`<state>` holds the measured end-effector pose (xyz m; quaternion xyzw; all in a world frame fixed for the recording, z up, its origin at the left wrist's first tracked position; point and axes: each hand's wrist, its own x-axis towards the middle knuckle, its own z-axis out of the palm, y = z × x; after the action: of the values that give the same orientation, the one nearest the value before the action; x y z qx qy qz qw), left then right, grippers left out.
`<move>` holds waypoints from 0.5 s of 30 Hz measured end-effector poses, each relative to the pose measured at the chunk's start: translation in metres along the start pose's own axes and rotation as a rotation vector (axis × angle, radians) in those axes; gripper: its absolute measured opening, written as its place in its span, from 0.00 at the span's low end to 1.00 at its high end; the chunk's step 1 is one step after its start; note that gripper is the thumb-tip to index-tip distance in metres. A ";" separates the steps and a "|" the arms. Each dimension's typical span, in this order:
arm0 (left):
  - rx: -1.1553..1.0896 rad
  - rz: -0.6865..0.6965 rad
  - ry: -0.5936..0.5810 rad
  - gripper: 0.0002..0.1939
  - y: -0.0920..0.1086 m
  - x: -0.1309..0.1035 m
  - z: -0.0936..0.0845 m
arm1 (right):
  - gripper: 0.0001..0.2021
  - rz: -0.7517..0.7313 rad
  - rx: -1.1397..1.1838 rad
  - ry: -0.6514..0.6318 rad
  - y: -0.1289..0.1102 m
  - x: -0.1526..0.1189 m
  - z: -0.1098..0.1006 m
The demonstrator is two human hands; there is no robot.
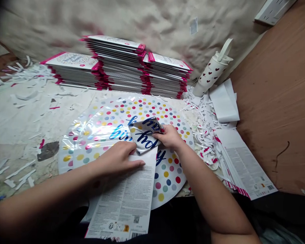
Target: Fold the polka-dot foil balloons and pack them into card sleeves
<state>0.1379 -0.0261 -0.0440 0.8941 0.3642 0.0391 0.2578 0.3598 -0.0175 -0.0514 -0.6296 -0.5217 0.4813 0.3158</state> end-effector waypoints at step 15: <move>0.475 0.220 0.390 0.15 0.037 -0.026 0.000 | 0.10 -0.052 -0.314 -0.462 -0.072 0.021 0.008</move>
<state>0.1426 -0.0656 -0.0230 0.9388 0.3071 0.1511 -0.0384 0.3264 0.0200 0.0052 -0.5309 -0.6640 0.5171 0.0993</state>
